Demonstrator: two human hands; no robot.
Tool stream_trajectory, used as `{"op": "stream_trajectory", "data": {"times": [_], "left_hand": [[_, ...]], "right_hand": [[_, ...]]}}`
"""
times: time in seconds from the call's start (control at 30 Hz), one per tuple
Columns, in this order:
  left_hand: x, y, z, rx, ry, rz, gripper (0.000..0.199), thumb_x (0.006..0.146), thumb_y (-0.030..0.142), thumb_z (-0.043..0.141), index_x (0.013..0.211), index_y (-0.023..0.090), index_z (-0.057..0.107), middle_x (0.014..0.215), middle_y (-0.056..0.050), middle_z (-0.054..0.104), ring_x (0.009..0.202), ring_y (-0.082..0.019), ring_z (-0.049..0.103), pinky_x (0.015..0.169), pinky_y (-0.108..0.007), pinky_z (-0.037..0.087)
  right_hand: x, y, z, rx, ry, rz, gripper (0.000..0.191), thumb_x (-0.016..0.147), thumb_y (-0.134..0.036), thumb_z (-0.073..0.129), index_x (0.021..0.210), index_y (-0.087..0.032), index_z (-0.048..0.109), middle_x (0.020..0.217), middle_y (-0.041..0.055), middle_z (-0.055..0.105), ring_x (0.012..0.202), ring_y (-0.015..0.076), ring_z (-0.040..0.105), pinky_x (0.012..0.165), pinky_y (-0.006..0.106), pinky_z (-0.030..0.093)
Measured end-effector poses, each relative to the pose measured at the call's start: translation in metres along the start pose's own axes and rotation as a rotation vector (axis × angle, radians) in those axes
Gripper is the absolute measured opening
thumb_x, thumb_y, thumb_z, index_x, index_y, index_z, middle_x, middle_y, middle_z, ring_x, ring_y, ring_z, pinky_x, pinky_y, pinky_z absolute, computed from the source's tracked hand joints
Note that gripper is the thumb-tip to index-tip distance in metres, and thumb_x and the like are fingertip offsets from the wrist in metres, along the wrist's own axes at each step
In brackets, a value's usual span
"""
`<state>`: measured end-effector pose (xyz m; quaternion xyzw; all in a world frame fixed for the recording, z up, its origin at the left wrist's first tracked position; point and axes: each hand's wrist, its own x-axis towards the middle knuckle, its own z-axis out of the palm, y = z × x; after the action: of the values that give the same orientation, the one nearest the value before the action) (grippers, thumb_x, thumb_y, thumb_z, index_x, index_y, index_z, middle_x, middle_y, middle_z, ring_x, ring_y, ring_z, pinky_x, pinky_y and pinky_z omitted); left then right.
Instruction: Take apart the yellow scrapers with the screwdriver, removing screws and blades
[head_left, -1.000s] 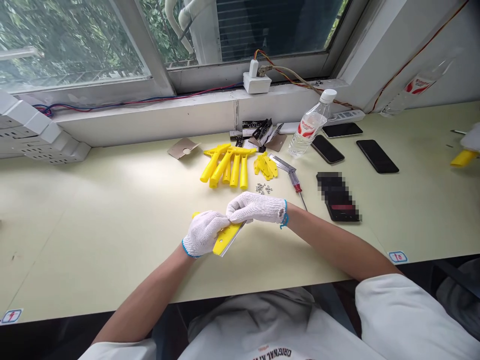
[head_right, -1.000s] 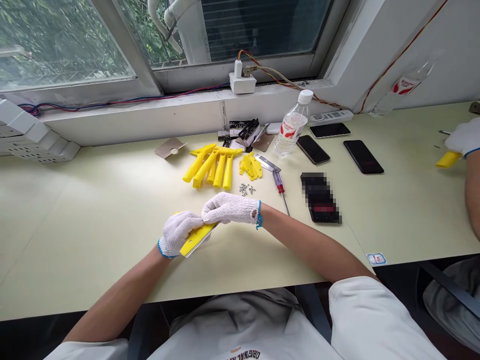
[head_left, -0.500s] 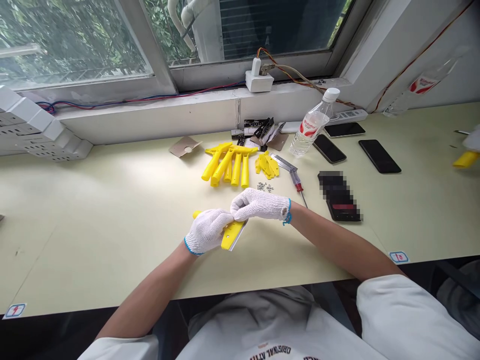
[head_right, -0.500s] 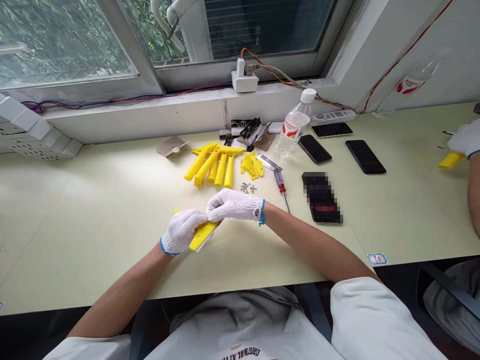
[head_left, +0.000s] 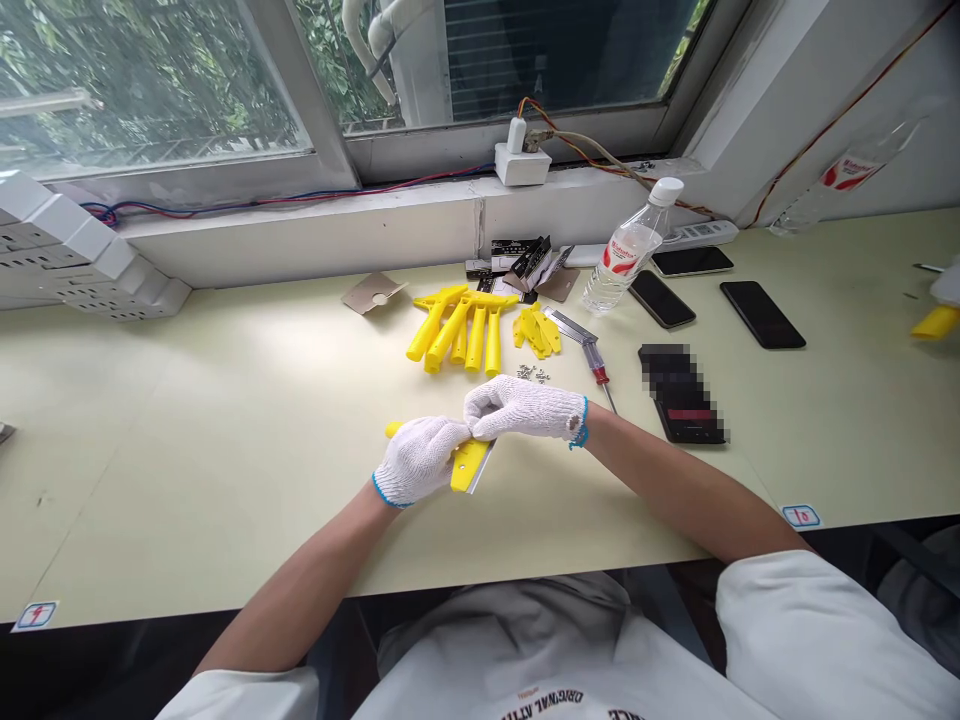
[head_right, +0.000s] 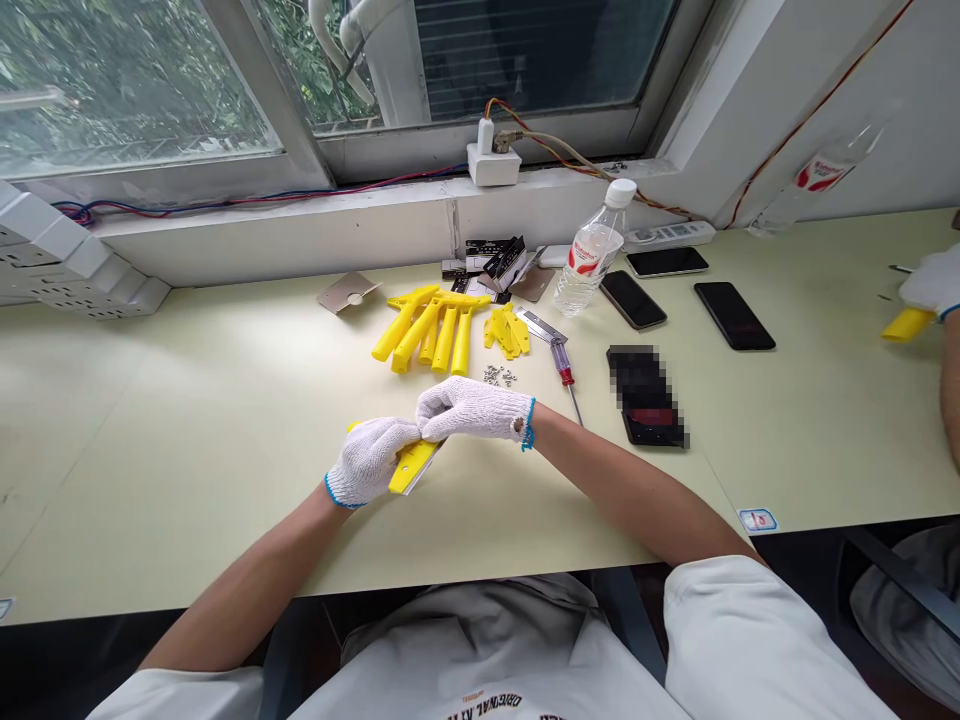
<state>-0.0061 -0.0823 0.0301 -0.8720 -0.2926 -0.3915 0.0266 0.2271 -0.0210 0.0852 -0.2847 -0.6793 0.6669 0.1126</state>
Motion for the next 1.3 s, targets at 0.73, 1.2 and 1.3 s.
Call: {"op": "stream_trajectory", "data": {"times": [0.73, 1.2, 1.3], "left_hand": [[0.001, 0.006, 0.003, -0.071, 0.035, 0.046, 0.002, 0.103, 0.024, 0.067, 0.103, 0.023, 0.069, 0.077, 0.001, 0.077, 0.061, -0.014, 0.071, 0.06, -0.026, 0.053], [-0.003, 0.003, -0.002, -0.018, 0.063, 0.028, 0.017, 0.1, 0.023, 0.069, 0.116, 0.025, 0.069, 0.072, 0.002, 0.076, 0.056, -0.014, 0.07, 0.06, -0.025, 0.05], [-0.004, 0.002, -0.004, -0.014, 0.052, 0.038, 0.02, 0.098, 0.021, 0.069, 0.118, 0.026, 0.068, 0.073, 0.002, 0.077, 0.056, -0.015, 0.07, 0.06, -0.026, 0.048]], "right_hand": [[0.011, 0.032, 0.013, 0.437, -0.092, 0.167, 0.014, 0.072, -0.021, 0.074, 0.081, -0.019, 0.063, 0.074, -0.0033, 0.056, 0.063, 0.0108, 0.044, 0.054, 0.025, 0.03], [0.01, 0.02, 0.013, 0.642, -0.117, 0.141, 0.039, 0.064, -0.031, 0.086, 0.097, -0.018, 0.068, 0.095, 0.0017, 0.059, 0.077, 0.0128, 0.05, 0.056, 0.023, 0.039], [-0.001, 0.002, -0.008, 0.412, 0.023, 0.133, 0.037, 0.078, -0.041, 0.08, 0.107, -0.02, 0.071, 0.095, 0.0026, 0.06, 0.078, 0.0143, 0.051, 0.057, 0.024, 0.039]]}}
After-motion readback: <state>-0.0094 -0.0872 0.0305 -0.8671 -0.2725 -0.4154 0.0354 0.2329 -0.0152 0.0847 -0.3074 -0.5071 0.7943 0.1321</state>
